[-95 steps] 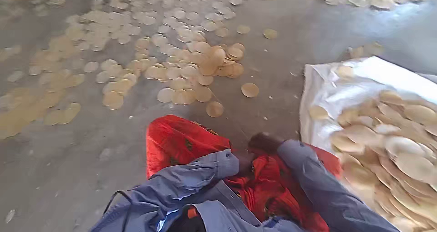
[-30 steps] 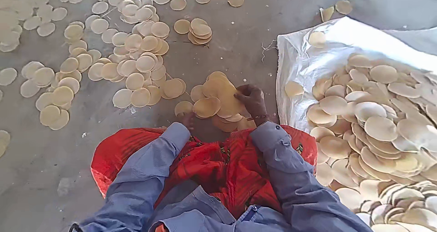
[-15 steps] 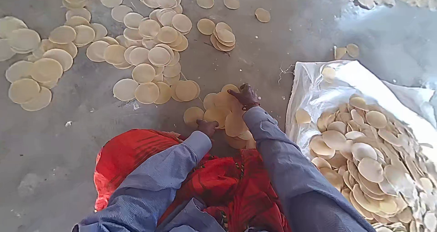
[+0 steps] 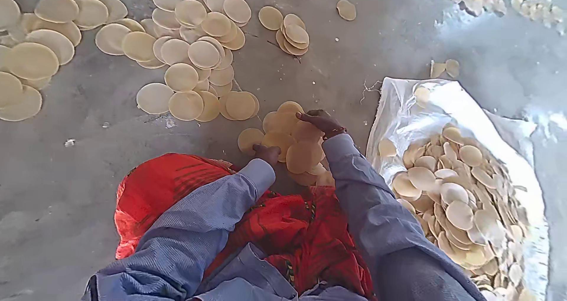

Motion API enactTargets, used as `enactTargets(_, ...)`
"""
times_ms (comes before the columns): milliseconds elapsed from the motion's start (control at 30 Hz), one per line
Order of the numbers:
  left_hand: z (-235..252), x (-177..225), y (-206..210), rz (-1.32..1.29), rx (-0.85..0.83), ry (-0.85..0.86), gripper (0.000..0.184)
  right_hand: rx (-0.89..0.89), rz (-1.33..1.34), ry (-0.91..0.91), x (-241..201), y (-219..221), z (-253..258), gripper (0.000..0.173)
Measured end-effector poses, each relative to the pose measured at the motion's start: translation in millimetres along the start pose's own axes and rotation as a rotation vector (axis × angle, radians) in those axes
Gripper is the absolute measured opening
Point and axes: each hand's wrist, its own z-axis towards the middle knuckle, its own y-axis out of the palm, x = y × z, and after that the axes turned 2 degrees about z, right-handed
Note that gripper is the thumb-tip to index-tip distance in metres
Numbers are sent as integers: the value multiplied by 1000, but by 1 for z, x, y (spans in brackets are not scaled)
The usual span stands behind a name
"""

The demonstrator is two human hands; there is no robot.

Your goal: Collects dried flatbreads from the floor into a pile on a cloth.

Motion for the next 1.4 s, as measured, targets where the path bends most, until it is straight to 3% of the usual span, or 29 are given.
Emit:
enactTargets(100, -2, 0, 0, 14, 0, 5, 89, -64, 111, -26, 11, 2, -14, 55)
enactTargets(267, -5, 0, 0, 25, 10, 33, 84, -112, 132, 90, 16, 21, -23, 95)
enactTargets(433, -5, 1, 1, 85, 70, 60, 76, -83, 170, 82, 2, 37, -40, 91)
enactTargets(667, 14, -9, 5, -137, 98, 59, 81, -30, 194, 90, -2, 55, -47, 97)
enactTargets(767, 19, -10, 2, -135, 87, 70, 80, 15, 358, 90, -2, 51, -61, 80)
enactTargets(900, 11, -12, -9, -109, 32, 152, 54, 158, 689, 63, 24, 29, -65, 69)
enactTargets(1033, 8, -12, -9, -110, -63, 192, 49, 441, 787, 47, 65, -47, -115, 68)
enactTargets(1167, 26, -16, -18, -72, -53, 296, 45, 813, 330, 90, 134, -143, -205, 67)
enactTargets(1233, 29, -12, -16, -58, 5, 319, 52, 944, -76, 272, 181, -185, -254, 59)
enactTargets(1300, 15, -9, -10, -11, 23, 317, 53, 1023, -364, 491, 206, -200, -308, 46)
enactTargets(1333, 8, -8, -8, 1, 38, 318, 52, 1061, -420, 591, 216, -197, -323, 44)
enactTargets(1400, 6, -8, -11, -7, 49, 331, 64, 866, -314, 862, 203, -190, -346, 52)
